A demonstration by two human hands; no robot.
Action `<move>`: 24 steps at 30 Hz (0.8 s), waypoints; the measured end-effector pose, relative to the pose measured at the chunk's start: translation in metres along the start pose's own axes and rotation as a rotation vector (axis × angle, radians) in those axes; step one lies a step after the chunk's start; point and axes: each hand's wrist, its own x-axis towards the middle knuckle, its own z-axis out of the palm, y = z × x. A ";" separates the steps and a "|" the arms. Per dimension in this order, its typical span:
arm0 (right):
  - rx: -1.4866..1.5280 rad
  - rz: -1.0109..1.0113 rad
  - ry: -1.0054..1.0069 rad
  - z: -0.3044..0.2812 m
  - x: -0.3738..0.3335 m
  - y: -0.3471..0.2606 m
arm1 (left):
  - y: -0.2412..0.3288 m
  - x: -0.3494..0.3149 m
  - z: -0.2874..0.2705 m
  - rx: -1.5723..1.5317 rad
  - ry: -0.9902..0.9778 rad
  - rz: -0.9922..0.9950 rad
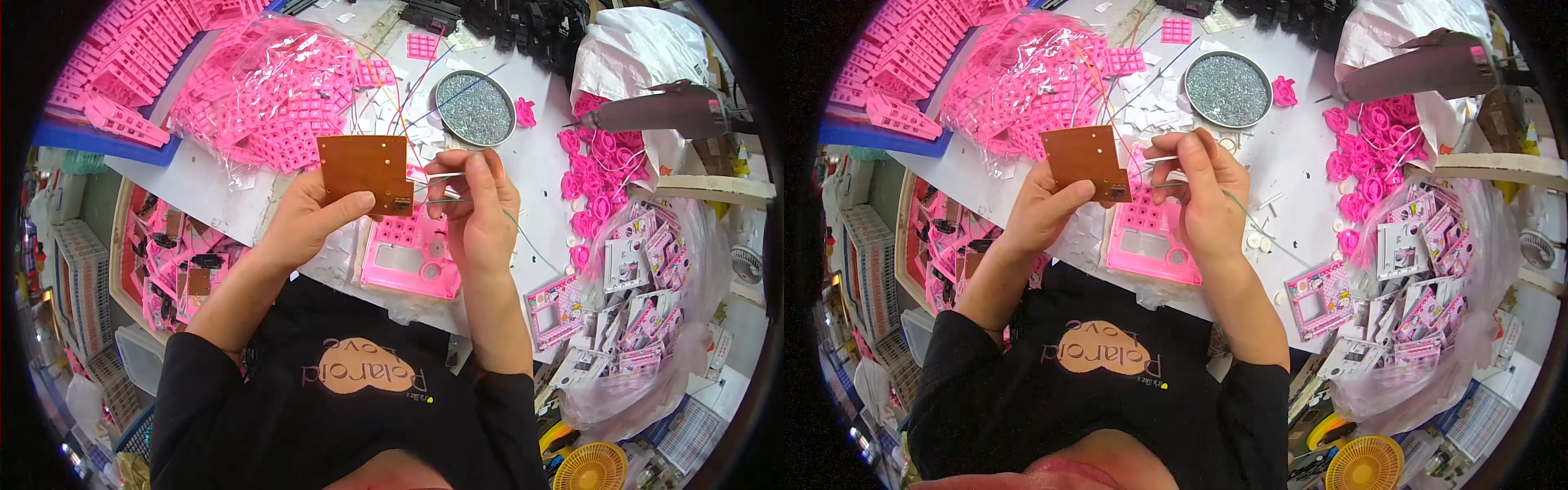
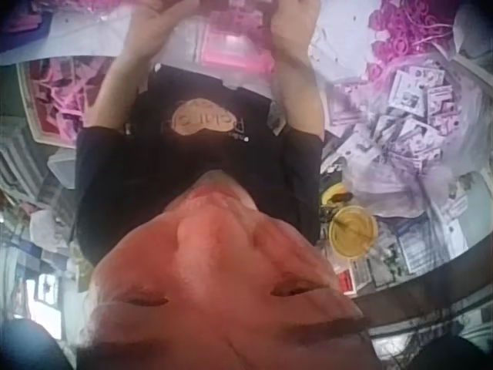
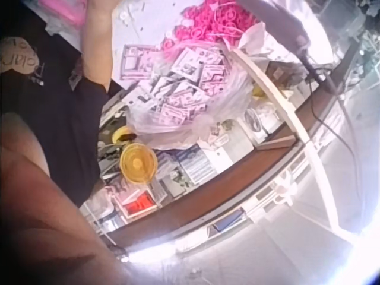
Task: Assembling a pink toy piggy bank by installing electronic components and plastic parts.
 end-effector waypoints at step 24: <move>-0.073 0.414 -0.106 -0.017 -0.023 0.023 | -0.002 0.003 0.014 -0.485 -0.222 0.007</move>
